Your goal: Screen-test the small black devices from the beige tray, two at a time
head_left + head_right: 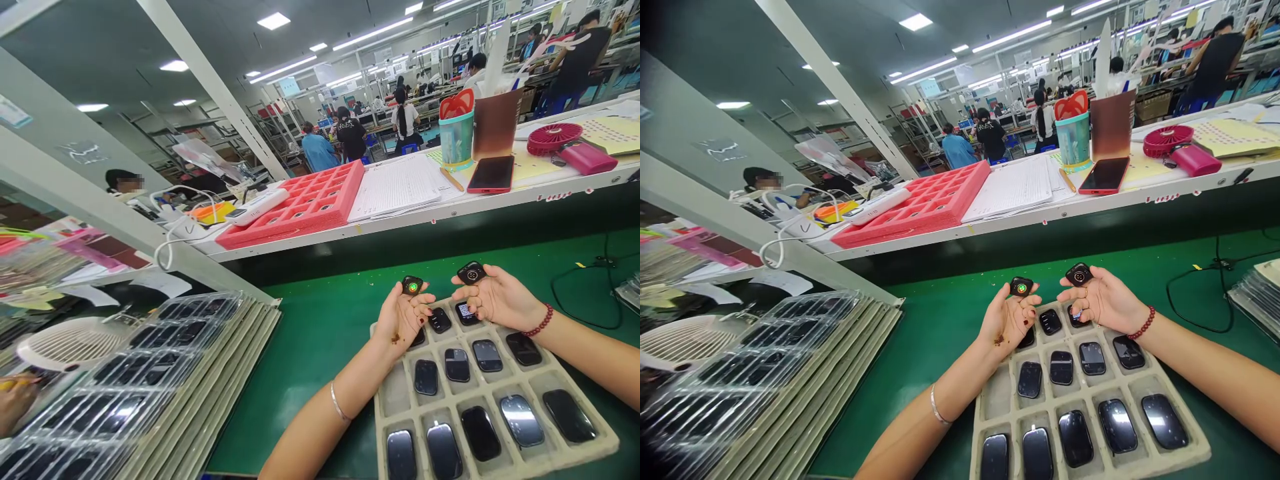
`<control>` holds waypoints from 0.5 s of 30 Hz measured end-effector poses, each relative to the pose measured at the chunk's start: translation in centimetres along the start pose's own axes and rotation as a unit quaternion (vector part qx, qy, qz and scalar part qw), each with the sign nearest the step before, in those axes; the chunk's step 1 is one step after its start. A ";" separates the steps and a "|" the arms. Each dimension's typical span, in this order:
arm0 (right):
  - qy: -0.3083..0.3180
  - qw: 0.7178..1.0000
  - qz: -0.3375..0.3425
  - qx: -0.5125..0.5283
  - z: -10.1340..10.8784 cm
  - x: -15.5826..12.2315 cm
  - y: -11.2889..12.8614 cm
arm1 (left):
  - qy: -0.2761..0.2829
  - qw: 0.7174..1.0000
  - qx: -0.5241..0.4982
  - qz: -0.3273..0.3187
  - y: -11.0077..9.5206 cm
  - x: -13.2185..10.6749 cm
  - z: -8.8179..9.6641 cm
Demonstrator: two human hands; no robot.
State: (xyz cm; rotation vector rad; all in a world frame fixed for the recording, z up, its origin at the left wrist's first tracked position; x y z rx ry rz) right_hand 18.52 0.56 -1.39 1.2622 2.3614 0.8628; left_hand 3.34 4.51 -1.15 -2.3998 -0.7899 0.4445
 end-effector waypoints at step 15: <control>-0.054 0.888 0.053 -0.453 -1.6 0.0 -0.2 | 0.010 0.914 0.399 -0.067 0.4 -0.9 -1.4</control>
Point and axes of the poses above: each hand's wrist, its own x-axis towards the middle knuckle, its own z-axis out of the back of the hand, y = z × x, the point moved 7 cm from there along x, towards the middle knuckle, and after that the axes turned 13 degrees about y, right-handed, at the moved point
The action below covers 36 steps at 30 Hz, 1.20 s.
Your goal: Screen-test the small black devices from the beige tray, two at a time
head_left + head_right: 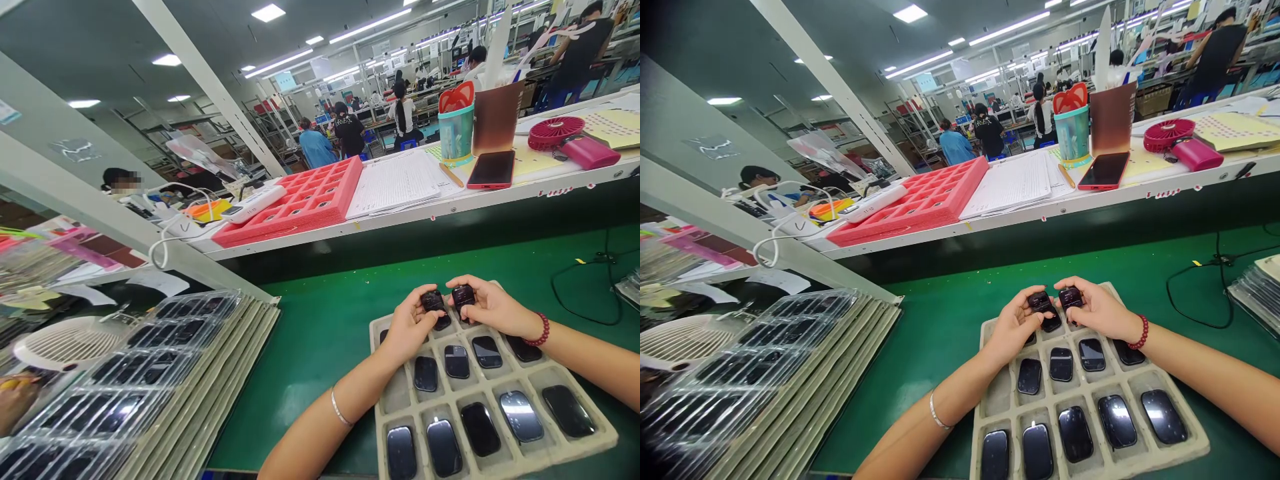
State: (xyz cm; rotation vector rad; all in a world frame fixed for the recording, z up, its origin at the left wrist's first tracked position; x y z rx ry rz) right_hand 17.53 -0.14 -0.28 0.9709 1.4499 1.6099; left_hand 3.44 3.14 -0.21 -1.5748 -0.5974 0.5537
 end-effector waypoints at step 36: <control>0.024 0.991 0.019 -0.133 -0.6 -0.4 1.0 | 0.023 0.999 -0.017 0.018 -0.1 -0.1 -0.5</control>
Point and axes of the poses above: each hand's wrist, its own x-axis towards the middle knuckle, its own z-axis out of the back of the hand, y = z × x, the point moved 7 cm from there along x, towards the middle knuckle, and after that the axes turned 13 degrees about y, right-handed, at the moved point
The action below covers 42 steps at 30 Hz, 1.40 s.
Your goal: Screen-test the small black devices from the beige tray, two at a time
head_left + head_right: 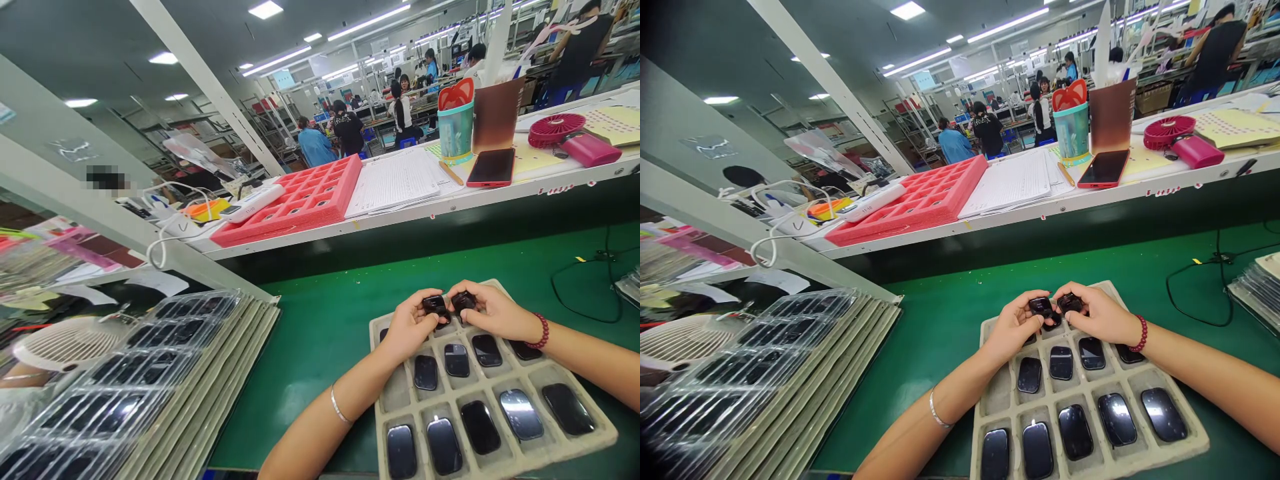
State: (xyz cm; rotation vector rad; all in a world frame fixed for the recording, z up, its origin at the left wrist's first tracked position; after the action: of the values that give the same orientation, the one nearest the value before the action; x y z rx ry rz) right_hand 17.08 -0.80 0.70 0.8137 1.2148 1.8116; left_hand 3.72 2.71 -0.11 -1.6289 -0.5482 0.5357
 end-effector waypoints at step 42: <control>-0.009 1.000 0.000 0.013 0.0 -0.1 -0.1 | -0.038 0.997 -0.072 0.011 0.8 0.6 1.0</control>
State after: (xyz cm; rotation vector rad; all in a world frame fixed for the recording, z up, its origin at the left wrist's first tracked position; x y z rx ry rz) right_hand 17.17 -0.89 0.55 0.8419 1.2307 1.7877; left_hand 3.60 3.82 -1.09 -1.7578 -0.6385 0.5874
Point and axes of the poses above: each hand's wrist, its own x-axis towards the middle knuckle, its own z-axis out of the back of the hand, y = z × x, the point moved 7 cm from there along x, towards the middle knuckle, and after that the axes turned 13 degrees about y, right-handed, at the moved point
